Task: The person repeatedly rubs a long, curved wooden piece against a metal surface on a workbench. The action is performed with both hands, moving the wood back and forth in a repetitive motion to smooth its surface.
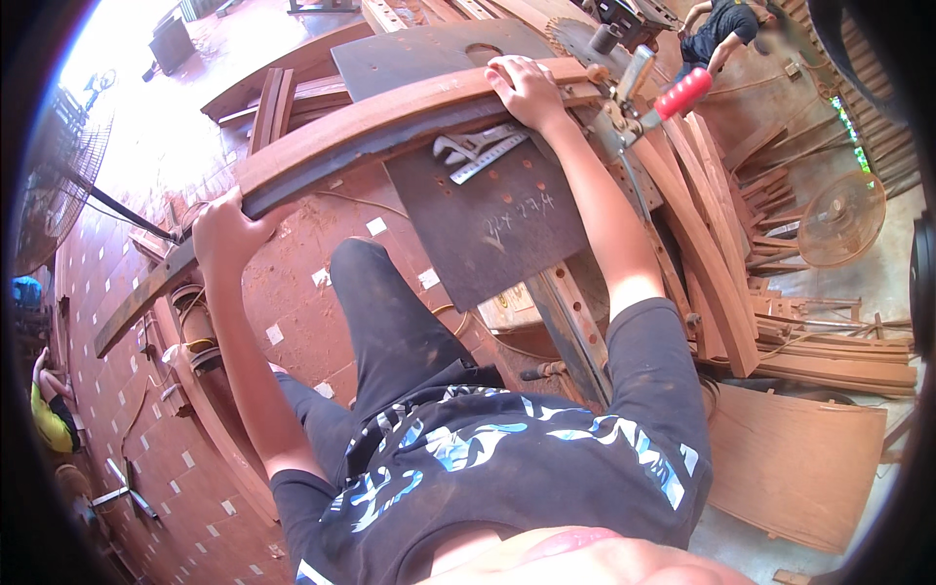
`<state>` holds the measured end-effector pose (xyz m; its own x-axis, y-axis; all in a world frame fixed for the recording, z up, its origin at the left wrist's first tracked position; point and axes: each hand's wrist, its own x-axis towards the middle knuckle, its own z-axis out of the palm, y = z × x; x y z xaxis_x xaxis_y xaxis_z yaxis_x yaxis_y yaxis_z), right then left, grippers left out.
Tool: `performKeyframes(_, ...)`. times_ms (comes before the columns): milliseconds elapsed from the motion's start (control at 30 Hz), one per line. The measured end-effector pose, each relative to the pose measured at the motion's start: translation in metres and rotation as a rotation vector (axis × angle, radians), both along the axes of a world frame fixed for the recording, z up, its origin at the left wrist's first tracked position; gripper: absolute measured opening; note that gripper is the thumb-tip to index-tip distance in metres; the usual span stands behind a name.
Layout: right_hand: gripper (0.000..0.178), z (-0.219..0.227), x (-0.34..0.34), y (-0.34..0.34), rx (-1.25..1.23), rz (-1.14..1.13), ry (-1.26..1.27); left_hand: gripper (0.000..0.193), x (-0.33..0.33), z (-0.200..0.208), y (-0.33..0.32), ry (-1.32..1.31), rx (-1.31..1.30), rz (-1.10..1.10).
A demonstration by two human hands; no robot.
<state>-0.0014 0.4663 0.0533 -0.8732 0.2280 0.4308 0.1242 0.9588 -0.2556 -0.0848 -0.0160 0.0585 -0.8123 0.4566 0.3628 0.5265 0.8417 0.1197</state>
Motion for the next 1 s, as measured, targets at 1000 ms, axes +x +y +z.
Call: performKeyframes(1000, 0.032, 0.023, 0.148, -0.040, -0.029, 0.017, 0.016, 0.081, 0.159, 0.034, -0.019, -0.166, 0.111, 0.003)
